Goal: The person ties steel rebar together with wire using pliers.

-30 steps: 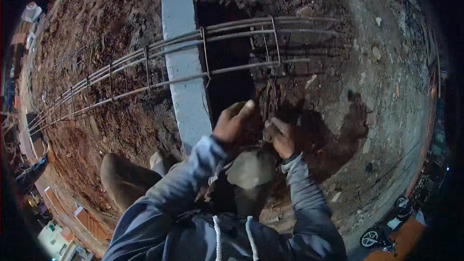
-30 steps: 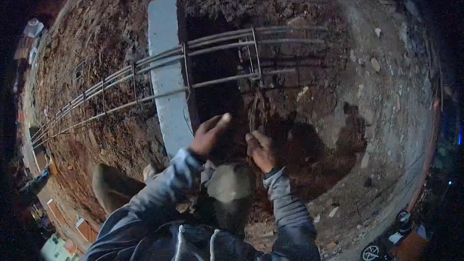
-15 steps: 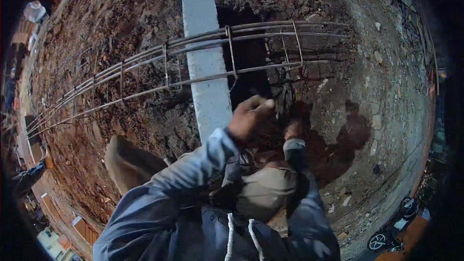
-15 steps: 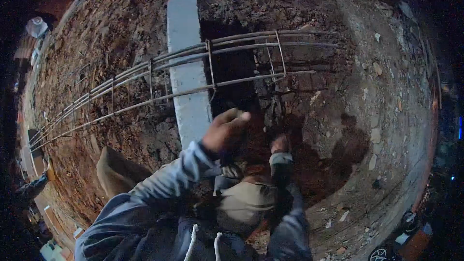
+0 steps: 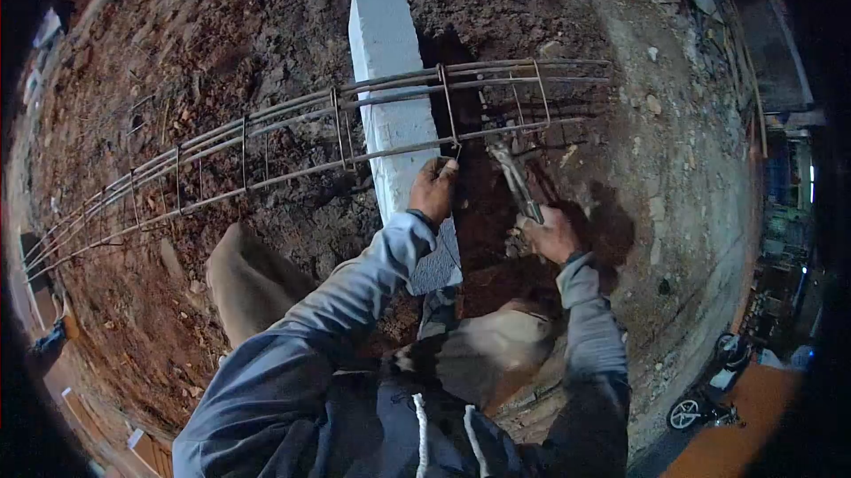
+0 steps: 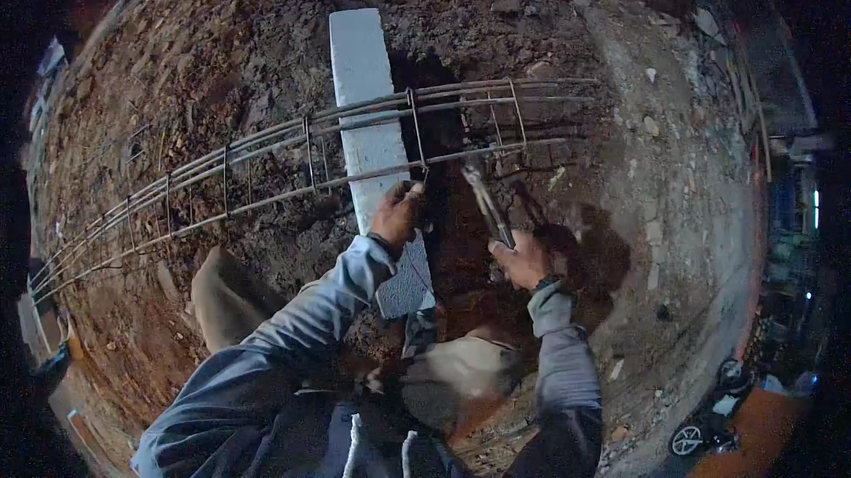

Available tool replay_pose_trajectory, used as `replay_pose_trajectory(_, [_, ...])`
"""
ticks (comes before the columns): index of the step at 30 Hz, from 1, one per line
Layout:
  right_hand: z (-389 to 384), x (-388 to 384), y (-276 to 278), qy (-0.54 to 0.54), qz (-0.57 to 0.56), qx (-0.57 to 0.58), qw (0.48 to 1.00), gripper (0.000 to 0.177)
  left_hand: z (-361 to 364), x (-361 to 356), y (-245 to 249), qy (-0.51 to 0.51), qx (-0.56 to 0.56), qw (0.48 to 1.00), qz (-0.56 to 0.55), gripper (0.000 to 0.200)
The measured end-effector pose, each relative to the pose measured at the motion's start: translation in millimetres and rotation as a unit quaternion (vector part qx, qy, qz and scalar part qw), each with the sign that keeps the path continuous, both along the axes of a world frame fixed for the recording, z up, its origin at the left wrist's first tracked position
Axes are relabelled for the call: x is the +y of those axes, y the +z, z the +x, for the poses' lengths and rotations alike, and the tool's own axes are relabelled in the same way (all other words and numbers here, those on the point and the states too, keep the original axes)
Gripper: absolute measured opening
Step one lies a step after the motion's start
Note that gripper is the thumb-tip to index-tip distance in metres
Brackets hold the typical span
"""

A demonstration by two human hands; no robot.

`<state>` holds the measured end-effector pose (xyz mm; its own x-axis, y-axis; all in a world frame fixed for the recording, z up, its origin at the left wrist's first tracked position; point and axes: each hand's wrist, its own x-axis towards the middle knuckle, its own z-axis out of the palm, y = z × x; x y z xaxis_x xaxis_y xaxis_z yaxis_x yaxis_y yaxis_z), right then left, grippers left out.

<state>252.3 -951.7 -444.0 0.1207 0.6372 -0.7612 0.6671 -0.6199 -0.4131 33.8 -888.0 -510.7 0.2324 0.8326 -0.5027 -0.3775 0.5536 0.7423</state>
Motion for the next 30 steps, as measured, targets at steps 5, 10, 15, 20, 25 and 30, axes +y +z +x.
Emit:
replay_pose_trajectory(5, [-51.9, 6.2, 42.7, 0.035, 0.091, -0.057, 0.994, 0.058, -13.1, 3.8, -13.8, -0.036, -0.117, 0.991, -0.049, 0.022])
replay_pose_trajectory(10, [-81.6, 30.4, 70.7, 0.153, 0.105, -0.167, 0.968, 0.062, -24.4, 9.8, -0.2, -0.042, -0.162, 0.984, -0.058, 0.023])
replay_pose_trajectory(15, [-82.9, 37.7, 77.8, 0.249, 0.086, -0.292, 0.919, 0.07, -26.3, 8.6, 6.2, -0.071, -0.107, 0.989, -0.07, 0.024])
replay_pose_trajectory(20, [-87.2, 44.4, 72.2, 0.308, 0.048, -0.349, 0.884, 0.072, -16.1, 6.7, 1.3, -0.056, -0.11, 0.991, -0.056, 0.024])
replay_pose_trajectory(25, [-104.1, 37.3, 77.7, 0.308, 0.083, -0.394, 0.862, 0.074, -13.4, 4.4, -0.3, -0.047, -0.113, 0.99, -0.068, 0.024])
replay_pose_trajectory(30, [-94.0, 25.1, 60.3, 0.327, 0.119, -0.425, 0.836, 0.069, -13.5, 5.3, 4.1, -0.058, -0.09, 0.992, -0.063, 0.024])
